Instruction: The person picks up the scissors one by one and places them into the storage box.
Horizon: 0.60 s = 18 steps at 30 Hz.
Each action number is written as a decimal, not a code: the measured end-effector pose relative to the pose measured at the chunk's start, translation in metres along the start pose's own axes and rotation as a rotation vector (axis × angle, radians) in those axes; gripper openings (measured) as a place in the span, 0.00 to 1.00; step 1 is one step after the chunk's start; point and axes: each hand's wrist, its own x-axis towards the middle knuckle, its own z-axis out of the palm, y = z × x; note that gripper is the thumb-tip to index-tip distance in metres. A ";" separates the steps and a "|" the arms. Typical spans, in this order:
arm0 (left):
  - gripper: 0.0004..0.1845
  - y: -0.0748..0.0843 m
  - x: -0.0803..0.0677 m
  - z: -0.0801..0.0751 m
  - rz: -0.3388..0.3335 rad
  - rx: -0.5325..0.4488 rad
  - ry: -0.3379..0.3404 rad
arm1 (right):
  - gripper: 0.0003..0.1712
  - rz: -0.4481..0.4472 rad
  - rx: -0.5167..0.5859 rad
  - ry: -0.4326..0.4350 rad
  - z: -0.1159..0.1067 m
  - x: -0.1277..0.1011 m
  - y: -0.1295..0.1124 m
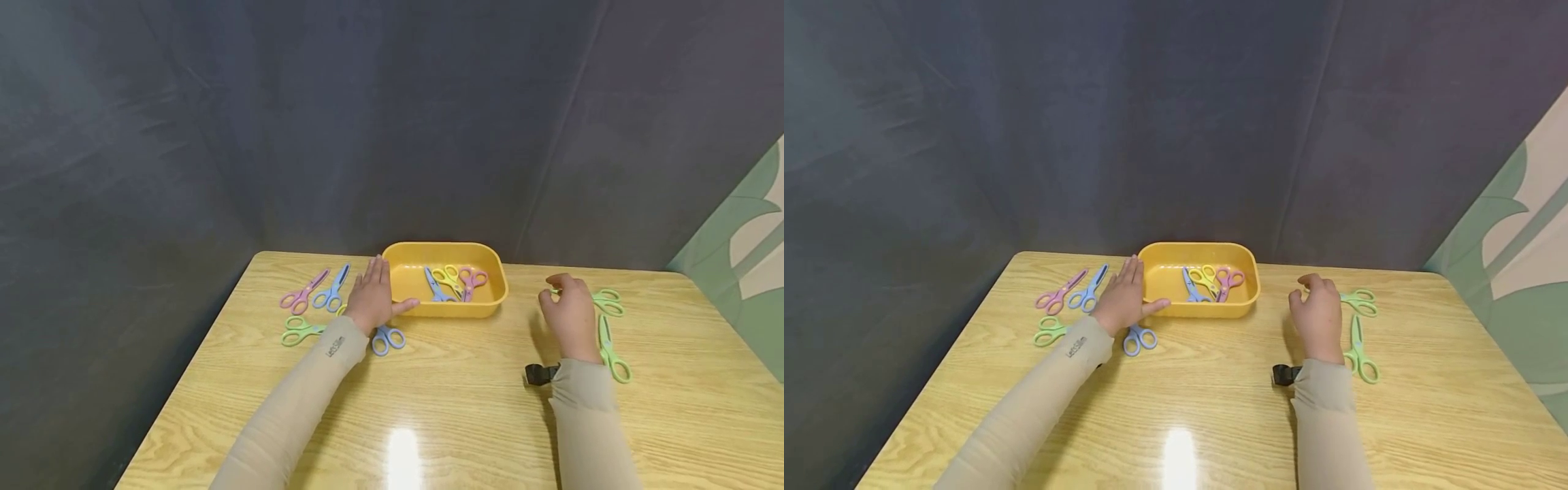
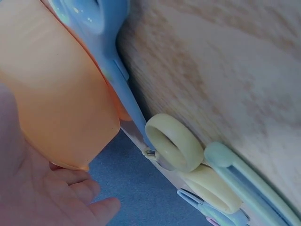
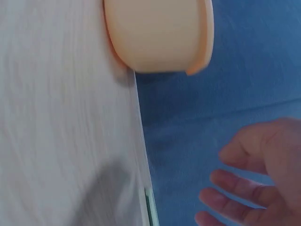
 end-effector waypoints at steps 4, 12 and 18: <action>0.60 0.001 0.000 -0.002 0.001 -0.002 0.000 | 0.18 0.049 -0.012 -0.033 -0.011 -0.001 0.007; 0.60 0.002 0.000 -0.001 0.000 -0.004 -0.005 | 0.20 0.131 -0.039 -0.055 -0.030 -0.003 0.022; 0.60 0.002 0.000 -0.001 -0.003 -0.010 0.002 | 0.22 0.180 -0.040 -0.102 -0.034 -0.004 0.028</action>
